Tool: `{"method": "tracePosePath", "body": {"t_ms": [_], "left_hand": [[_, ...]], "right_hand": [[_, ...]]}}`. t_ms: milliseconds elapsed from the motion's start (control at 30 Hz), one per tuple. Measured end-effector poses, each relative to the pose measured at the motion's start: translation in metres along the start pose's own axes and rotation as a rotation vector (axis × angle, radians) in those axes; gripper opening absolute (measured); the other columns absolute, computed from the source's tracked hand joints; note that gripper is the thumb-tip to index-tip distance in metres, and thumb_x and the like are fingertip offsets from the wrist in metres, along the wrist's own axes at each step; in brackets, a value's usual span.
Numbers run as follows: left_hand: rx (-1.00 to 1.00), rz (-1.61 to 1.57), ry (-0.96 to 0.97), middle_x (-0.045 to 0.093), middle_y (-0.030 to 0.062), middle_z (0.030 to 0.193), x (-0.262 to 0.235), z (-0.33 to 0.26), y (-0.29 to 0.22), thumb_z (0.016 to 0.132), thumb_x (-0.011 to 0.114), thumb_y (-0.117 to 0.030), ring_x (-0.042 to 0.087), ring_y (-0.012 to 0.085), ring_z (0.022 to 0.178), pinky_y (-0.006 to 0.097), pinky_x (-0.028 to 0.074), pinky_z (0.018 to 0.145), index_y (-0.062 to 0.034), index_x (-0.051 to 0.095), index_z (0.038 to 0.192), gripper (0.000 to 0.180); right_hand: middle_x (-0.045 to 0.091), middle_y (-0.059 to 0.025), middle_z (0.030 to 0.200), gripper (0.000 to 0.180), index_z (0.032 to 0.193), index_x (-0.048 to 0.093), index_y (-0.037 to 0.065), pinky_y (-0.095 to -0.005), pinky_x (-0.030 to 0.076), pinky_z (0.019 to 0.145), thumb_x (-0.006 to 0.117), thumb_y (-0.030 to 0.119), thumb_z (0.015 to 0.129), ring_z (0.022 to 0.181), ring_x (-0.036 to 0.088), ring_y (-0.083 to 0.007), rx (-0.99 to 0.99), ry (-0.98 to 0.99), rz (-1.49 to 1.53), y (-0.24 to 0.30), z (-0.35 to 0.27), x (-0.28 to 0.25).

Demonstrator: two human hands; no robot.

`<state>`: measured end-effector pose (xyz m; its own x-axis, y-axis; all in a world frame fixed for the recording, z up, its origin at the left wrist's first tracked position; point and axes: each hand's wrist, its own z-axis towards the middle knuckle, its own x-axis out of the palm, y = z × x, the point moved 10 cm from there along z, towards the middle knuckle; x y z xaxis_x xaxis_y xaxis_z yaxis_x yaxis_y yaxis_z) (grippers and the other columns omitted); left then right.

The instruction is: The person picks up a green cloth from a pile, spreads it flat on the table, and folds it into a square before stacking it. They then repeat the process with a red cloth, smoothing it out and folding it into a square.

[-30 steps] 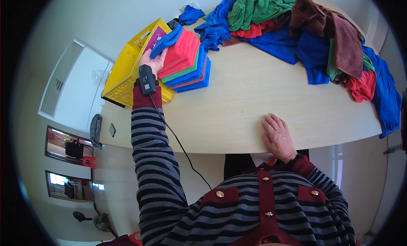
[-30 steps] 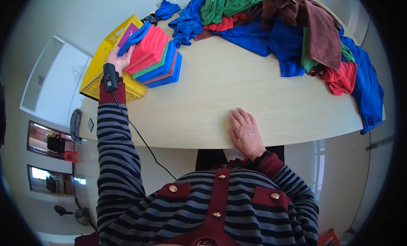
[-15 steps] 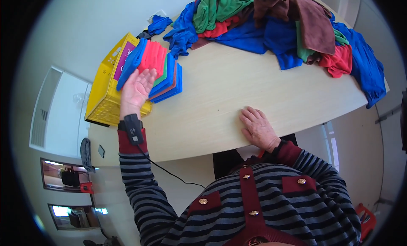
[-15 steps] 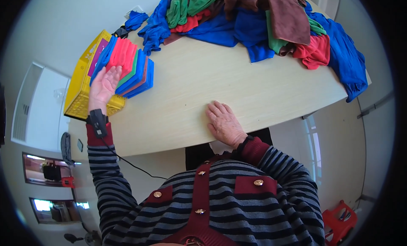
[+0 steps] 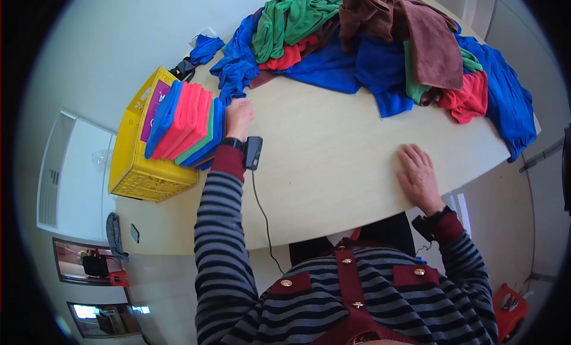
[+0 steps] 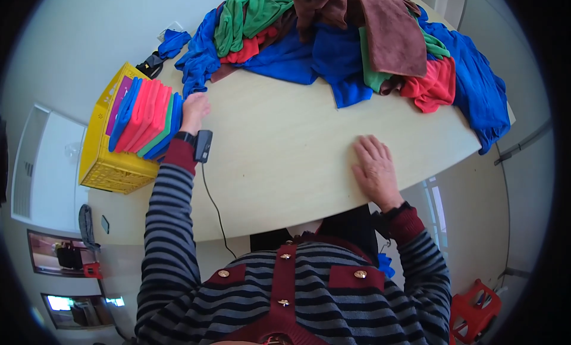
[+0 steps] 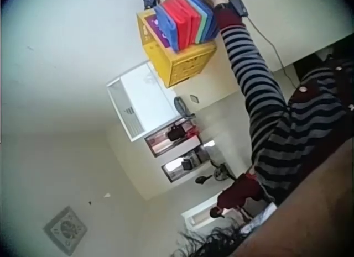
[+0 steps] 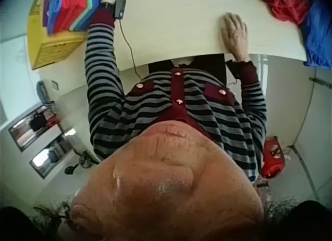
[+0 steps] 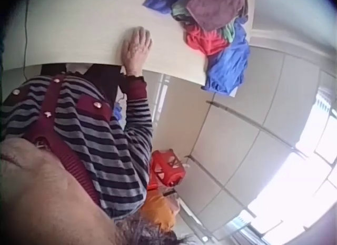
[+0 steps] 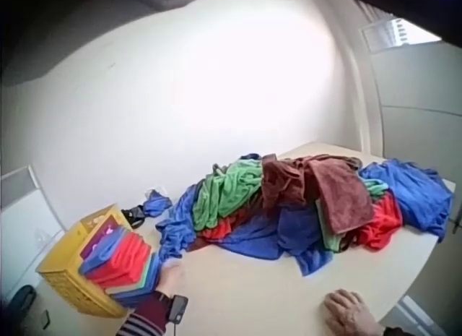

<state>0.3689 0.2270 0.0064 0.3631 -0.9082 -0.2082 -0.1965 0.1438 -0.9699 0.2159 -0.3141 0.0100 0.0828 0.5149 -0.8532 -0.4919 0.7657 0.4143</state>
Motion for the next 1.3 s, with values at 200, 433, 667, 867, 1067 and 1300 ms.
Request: {"method": "tracePosePath", "body": {"t_ms": [200,433,667,867,1067,1300], "left_hand": [[0.497,0.943,-0.492,0.045,0.0252,0.146,0.005,0.078,-0.071,0.077,0.084,-0.035,0.047,0.0415,0.134,0.051,0.047,0.102,-0.0140,0.045,0.146,0.082],[0.249,1.354,-0.490,0.022,0.0252,0.162,0.028,0.174,-0.081,0.073,0.085,-0.044,0.034,0.0514,0.142,0.056,0.039,0.110,-0.0267,0.028,0.158,0.104],[0.082,1.232,-0.357,0.045,0.0215,0.149,-0.033,0.306,-0.041,0.071,0.080,-0.051,0.053,0.0459,0.127,0.052,0.047,0.101,-0.0242,0.043,0.149,0.090],[0.176,1.135,-0.446,0.073,0.0153,0.112,-0.027,0.261,-0.039,0.071,0.076,-0.034,0.068,0.0366,0.106,0.047,0.055,0.089,-0.0176,0.070,0.115,0.048],[0.305,0.909,-0.290,0.072,0.0198,0.112,0.062,0.166,-0.074,0.067,0.078,-0.033,0.068,0.0383,0.105,0.045,0.055,0.089,-0.0146,0.068,0.124,0.061],[0.479,0.374,0.269,0.071,0.0120,0.104,0.194,0.042,-0.157,0.066,0.086,-0.019,0.068,0.0189,0.095,0.031,0.054,0.083,0.0088,0.055,0.134,0.080]], "right_hand": [[0.049,-0.0197,0.147,0.053,0.137,0.054,-0.001,-0.0505,0.029,0.119,0.063,0.014,0.087,0.142,0.039,-0.0398,0.099,0.023,-0.035,-0.003,0.010,-0.005],[0.048,-0.0204,0.148,0.053,0.136,0.052,0.000,-0.0530,0.027,0.119,0.062,0.013,0.086,0.143,0.038,-0.0414,0.190,0.154,-0.077,-0.007,0.019,0.006],[0.046,-0.0224,0.149,0.054,0.135,0.048,0.000,-0.0575,0.026,0.118,0.059,0.008,0.083,0.143,0.036,-0.0456,0.220,0.213,-0.085,-0.020,0.024,0.020],[0.045,-0.0228,0.149,0.056,0.134,0.047,-0.001,-0.0577,0.026,0.118,0.060,0.007,0.081,0.143,0.036,-0.0456,0.195,0.200,-0.088,-0.009,0.026,0.018],[0.046,-0.0229,0.147,0.054,0.133,0.049,-0.002,-0.0550,0.027,0.118,0.062,0.011,0.082,0.142,0.036,-0.0445,0.171,0.123,-0.050,-0.004,0.011,0.001],[0.047,-0.0218,0.146,0.054,0.133,0.051,-0.003,-0.0515,0.028,0.119,0.065,0.017,0.085,0.142,0.036,-0.0415,0.154,0.058,0.006,-0.009,0.008,-0.008]]}}
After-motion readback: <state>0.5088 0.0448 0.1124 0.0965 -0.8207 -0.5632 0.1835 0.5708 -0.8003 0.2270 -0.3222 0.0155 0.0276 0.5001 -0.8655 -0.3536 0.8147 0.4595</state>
